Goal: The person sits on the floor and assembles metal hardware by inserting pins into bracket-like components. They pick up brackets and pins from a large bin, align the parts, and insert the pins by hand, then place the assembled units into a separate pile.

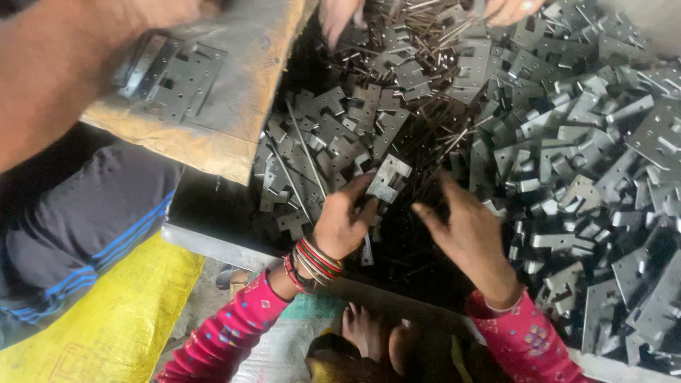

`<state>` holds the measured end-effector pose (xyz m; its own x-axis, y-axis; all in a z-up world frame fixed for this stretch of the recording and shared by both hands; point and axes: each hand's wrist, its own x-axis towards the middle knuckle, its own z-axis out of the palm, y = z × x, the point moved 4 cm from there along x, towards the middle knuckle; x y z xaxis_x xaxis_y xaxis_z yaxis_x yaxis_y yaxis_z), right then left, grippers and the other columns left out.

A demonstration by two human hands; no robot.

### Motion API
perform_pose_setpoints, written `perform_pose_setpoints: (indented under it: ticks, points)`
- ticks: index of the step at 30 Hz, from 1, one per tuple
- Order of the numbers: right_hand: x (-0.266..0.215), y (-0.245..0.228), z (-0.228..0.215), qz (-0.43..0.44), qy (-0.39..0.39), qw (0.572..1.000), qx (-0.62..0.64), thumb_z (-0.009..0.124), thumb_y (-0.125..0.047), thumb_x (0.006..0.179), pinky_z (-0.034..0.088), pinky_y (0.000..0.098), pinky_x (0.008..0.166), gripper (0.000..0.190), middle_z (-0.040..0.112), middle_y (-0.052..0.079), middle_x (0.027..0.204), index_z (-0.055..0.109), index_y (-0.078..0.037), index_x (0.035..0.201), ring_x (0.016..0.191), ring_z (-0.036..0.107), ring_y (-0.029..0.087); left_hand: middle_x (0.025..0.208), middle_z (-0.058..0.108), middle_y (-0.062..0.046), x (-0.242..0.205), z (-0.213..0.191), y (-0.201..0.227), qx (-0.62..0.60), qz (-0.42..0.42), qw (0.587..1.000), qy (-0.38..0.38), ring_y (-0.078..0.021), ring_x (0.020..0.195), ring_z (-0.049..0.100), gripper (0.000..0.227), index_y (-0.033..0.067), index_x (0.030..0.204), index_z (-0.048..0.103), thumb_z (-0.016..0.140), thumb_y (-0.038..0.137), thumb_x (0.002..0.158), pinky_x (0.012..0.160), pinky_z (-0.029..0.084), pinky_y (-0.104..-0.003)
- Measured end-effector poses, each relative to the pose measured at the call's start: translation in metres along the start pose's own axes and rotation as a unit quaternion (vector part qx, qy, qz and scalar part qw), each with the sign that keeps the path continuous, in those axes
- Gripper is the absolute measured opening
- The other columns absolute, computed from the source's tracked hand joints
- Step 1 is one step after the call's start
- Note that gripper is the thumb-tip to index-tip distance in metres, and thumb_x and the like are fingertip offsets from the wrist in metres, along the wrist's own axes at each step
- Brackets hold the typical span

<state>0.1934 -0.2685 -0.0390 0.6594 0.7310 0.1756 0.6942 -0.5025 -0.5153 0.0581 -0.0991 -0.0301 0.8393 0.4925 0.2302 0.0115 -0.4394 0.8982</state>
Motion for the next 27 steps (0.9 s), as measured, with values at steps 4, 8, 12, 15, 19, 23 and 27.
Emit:
perform_pose_setpoints:
  ticks: [4, 8, 12, 15, 19, 23, 27]
  points:
    - [0.011, 0.021, -0.015, -0.002, -0.021, 0.952, -0.305, 0.077, -0.034, 0.084, 0.059, 0.0431, 0.068, 0.062, 0.072, 0.016, 0.101, 0.060, -0.003, 0.135, 0.093, 0.071, 0.034, 0.101, 0.072, -0.025, 0.021, -0.047, 0.012, 0.045, 0.040, 0.998, 0.032, -0.0365, 0.089, 0.075, 0.036, 0.0005, 0.128, 0.063, 0.063, 0.002, 0.091, 0.079, 0.057, -0.041]
    - [0.003, 0.031, -0.011, -0.070, -0.039, 0.928, -0.363, 0.074, -0.029, 0.080, 0.059, 0.0417, 0.074, 0.060, 0.069, 0.014, 0.109, 0.061, -0.004, 0.133, 0.112, 0.064, 0.035, 0.088, 0.069, -0.023, 0.071, -0.106, 0.001, 0.273, 0.142, 0.938, 0.160, -0.0413, 0.076, 0.069, 0.040, 0.0042, 0.130, 0.061, 0.064, 0.000, 0.091, 0.069, 0.055, -0.047]
    - [-0.002, 0.029, -0.012, -0.074, -0.015, 0.929, -0.362, 0.075, -0.026, 0.079, 0.059, 0.0425, 0.075, 0.056, 0.069, 0.015, 0.105, 0.064, -0.003, 0.129, 0.102, 0.066, 0.033, 0.085, 0.070, -0.016, 0.142, -0.170, -0.025, 0.495, 0.197, 0.808, 0.252, -0.0381, 0.072, 0.068, 0.041, 0.0062, 0.125, 0.061, 0.064, 0.002, 0.085, 0.061, 0.052, -0.048]
    - [-0.002, 0.018, -0.017, -0.064, 0.052, 0.969, -0.234, 0.080, -0.025, 0.082, 0.057, 0.0447, 0.078, 0.042, 0.068, 0.017, 0.097, 0.068, -0.002, 0.116, 0.096, 0.067, 0.036, 0.093, 0.071, -0.018, 0.181, -0.192, -0.050, 0.579, 0.059, 0.788, 0.200, -0.0394, 0.085, 0.069, 0.040, 0.0046, 0.130, 0.060, 0.063, 0.003, 0.090, 0.072, 0.053, -0.049]
    - [0.003, 0.003, -0.028, -0.091, 0.160, 0.980, -0.075, 0.080, -0.011, 0.085, 0.056, 0.0405, 0.085, 0.024, 0.071, 0.015, 0.102, 0.069, -0.004, 0.105, 0.099, 0.068, 0.034, 0.123, 0.067, -0.024, 0.162, -0.160, -0.041, 0.550, 0.176, 0.761, 0.295, -0.0365, 0.104, 0.064, 0.051, -0.0027, 0.126, 0.059, 0.074, 0.024, 0.086, 0.090, 0.047, -0.050]
    - [-0.001, 0.009, -0.036, -0.064, 0.174, 0.977, 0.105, 0.074, -0.008, 0.098, 0.054, 0.0384, 0.090, 0.015, 0.070, 0.014, 0.107, 0.068, -0.004, 0.112, 0.099, 0.067, 0.028, 0.113, 0.067, -0.019, 0.119, -0.095, -0.039, 0.414, 0.111, 0.886, 0.175, -0.0379, 0.108, 0.063, 0.031, 0.0016, 0.127, 0.063, 0.068, 0.014, 0.099, 0.095, 0.046, -0.049]
    - [-0.001, 0.024, -0.040, -0.018, 0.125, 0.849, 0.513, 0.067, -0.013, 0.111, 0.051, 0.0306, 0.098, 0.008, 0.070, 0.012, 0.124, 0.065, -0.008, 0.116, 0.114, 0.067, 0.019, 0.090, 0.071, -0.016, 0.066, -0.030, -0.032, 0.301, 0.121, 0.946, -0.022, -0.0357, 0.081, 0.069, 0.020, 0.0108, 0.108, 0.071, 0.072, 0.021, 0.091, 0.070, 0.055, -0.047]
